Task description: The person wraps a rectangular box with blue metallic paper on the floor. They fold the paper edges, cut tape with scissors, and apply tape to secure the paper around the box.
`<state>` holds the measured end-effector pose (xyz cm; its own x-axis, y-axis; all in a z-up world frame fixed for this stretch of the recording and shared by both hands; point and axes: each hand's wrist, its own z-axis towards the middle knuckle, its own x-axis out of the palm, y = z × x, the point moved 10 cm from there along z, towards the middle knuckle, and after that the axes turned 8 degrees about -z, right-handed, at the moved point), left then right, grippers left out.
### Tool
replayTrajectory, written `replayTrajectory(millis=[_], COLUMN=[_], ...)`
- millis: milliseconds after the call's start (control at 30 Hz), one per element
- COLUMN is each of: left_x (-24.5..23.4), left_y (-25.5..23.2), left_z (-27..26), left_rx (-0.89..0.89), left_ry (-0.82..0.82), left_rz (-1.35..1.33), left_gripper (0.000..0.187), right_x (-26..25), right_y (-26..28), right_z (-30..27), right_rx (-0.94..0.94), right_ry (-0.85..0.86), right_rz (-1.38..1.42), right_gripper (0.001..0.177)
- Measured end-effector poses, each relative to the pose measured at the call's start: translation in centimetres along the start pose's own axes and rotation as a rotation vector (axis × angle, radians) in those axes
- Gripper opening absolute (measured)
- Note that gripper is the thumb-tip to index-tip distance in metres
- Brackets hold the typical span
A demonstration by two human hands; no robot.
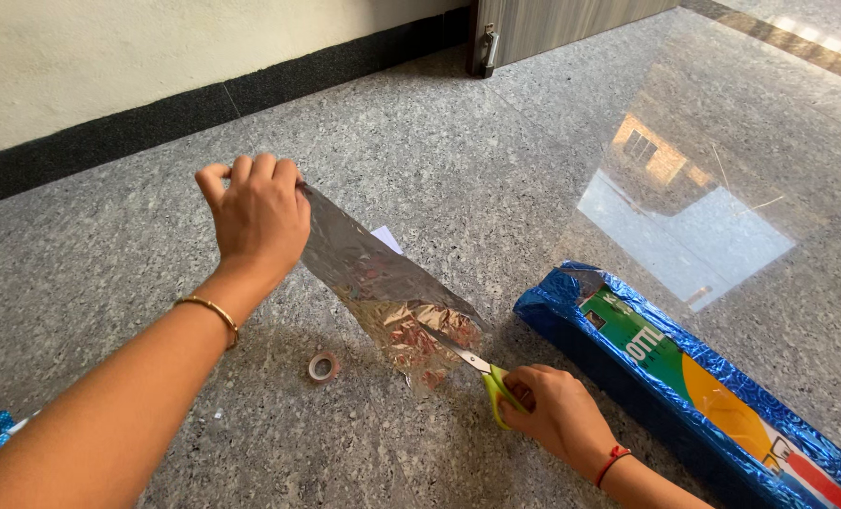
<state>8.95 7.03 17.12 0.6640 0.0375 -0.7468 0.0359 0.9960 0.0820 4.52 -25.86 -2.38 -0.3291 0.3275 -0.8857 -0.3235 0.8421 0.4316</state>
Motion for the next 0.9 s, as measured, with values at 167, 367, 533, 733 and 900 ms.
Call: replayTrajectory(millis=[167,367,533,733,900], left_x=[-1.1,-2.0,-2.6,-2.8,-3.0], left_y=[1.1,1.7,2.4,2.6,2.4], left_z=[1.6,2.6,3.7,4.6,4.9], left_rx=[0.017,0.029,0.033,0.061,0.060], left_ry=[-0.046,-0.067,-0.135,-0.192,-0.179], left_rz=[0.054,0.105,0.141,0.145,0.139], left_gripper=[0.004,0.004,0.007,0.011,0.012], right_x=[1.1,2.1,2.8,4.0,4.5], right_y=[1.5,3.7,4.5,4.6,4.9], right_z=[0.5,1.4,2.3,3.7,5.0], right_rx=[-0.009,-0.068,-0.108,-0.132,-0.156], right_ry=[0.062,0.088,0.090,0.113,0.113], right_rz=[0.042,0.041,0.002,-0.059,-0.068], right_gripper=[0.033,0.031,0.030,0.030,0.028])
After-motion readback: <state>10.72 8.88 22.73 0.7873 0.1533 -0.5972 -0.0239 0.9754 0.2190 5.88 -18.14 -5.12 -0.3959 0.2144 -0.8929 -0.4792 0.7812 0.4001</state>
